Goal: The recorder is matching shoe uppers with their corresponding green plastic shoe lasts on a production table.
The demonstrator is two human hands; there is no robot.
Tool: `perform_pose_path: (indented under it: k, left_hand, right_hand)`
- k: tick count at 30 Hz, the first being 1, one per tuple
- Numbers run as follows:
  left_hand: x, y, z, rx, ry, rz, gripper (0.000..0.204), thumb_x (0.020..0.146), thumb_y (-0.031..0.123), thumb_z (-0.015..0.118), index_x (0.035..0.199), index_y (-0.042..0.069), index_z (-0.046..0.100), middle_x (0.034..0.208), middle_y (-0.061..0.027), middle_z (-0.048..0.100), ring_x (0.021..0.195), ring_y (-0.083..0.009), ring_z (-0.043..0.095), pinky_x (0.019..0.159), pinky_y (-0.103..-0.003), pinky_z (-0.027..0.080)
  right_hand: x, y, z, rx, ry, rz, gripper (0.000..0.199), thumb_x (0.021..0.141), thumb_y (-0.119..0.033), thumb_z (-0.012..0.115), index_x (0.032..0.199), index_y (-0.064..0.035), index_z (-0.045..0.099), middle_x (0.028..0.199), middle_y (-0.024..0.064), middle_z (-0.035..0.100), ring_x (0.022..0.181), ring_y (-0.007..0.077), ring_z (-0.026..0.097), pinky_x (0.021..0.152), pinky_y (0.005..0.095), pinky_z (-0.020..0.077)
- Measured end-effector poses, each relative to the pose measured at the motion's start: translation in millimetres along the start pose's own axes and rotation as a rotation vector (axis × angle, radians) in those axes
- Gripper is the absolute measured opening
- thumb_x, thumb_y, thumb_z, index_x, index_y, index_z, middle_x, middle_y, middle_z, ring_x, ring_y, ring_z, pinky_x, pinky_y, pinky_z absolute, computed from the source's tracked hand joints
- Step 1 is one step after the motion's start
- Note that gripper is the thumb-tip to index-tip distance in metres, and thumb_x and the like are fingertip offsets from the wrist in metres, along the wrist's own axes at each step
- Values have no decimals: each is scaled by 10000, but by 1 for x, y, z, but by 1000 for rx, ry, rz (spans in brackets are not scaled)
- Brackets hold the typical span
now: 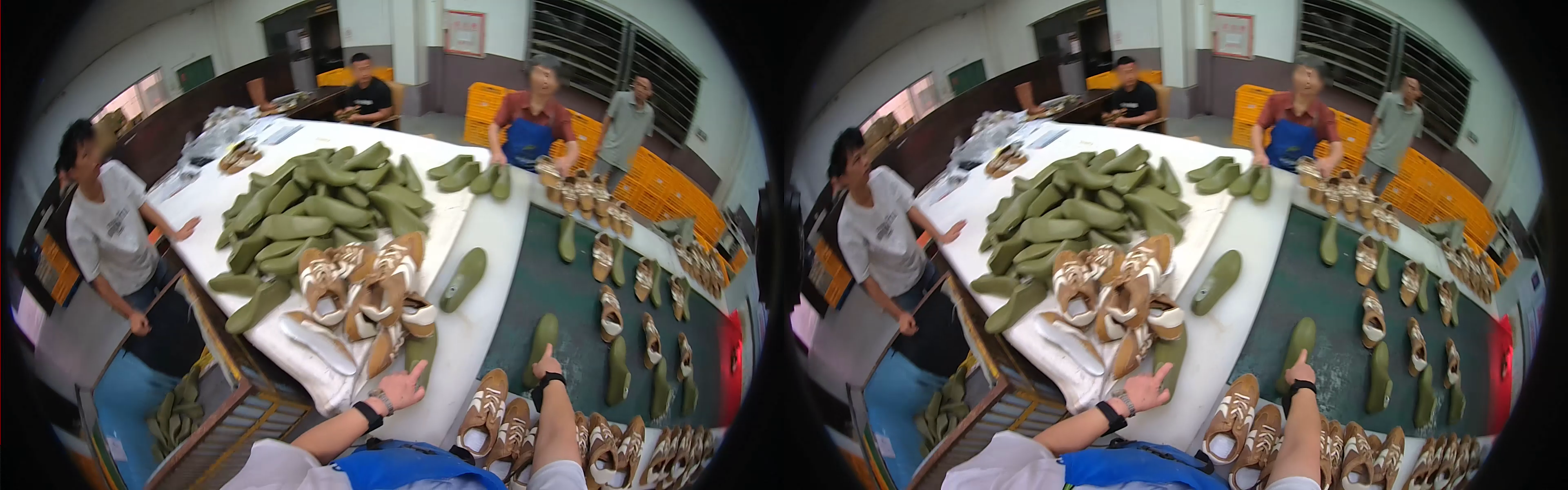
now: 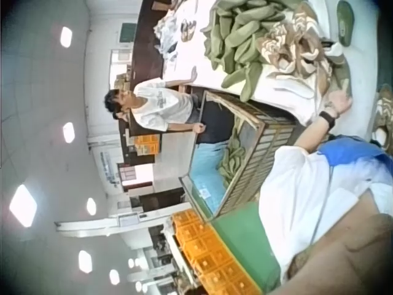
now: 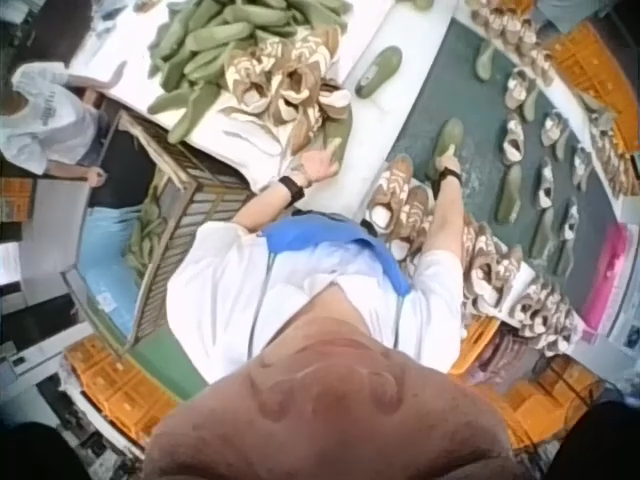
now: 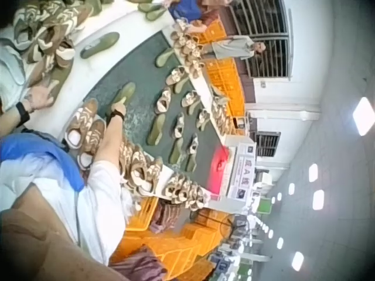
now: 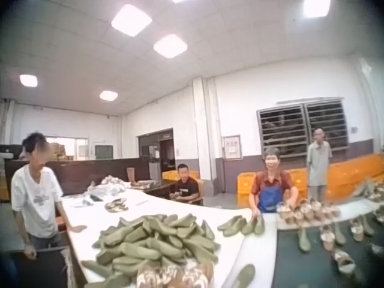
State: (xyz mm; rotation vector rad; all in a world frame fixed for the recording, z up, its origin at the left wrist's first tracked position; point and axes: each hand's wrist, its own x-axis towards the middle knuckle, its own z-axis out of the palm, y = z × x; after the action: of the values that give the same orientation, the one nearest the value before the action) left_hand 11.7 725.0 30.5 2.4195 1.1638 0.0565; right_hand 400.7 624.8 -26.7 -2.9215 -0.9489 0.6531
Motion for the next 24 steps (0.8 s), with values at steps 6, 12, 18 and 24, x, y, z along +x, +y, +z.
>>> perform_pose_path:
  k: [6,12,18,24]
  left_hand:
    - [13,-2,15,-20,-7,111,602,763,299,519,1316,190,309,813,-169,590,736,-336,589,618,-431,470]
    - [9,-2,23,-102,-35,117,643,741,260,507,1336,169,280,827,-207,576,727,-359,578,642,-433,462]
    - [18,-2,27,-107,-78,128,640,734,260,503,1331,162,291,815,-205,576,723,-363,575,632,-440,456]
    - [11,-8,18,-30,16,174,511,752,235,497,1243,148,385,731,-180,576,658,-348,572,577,-440,453]
  right_hand:
    - [10,19,7,40,0,13,859,759,-163,564,1389,-112,-17,1048,250,569,980,364,557,848,410,435]
    - [19,35,11,43,-14,-3,850,790,-112,545,1391,-186,-52,1017,224,579,848,352,598,635,416,517]
    - [31,56,26,250,44,-94,844,785,-71,526,1393,-189,-47,1085,220,558,977,347,557,852,426,428]
    - [24,27,12,-16,-13,0,859,781,-148,548,1387,-111,-60,1048,242,571,965,354,563,841,408,445]
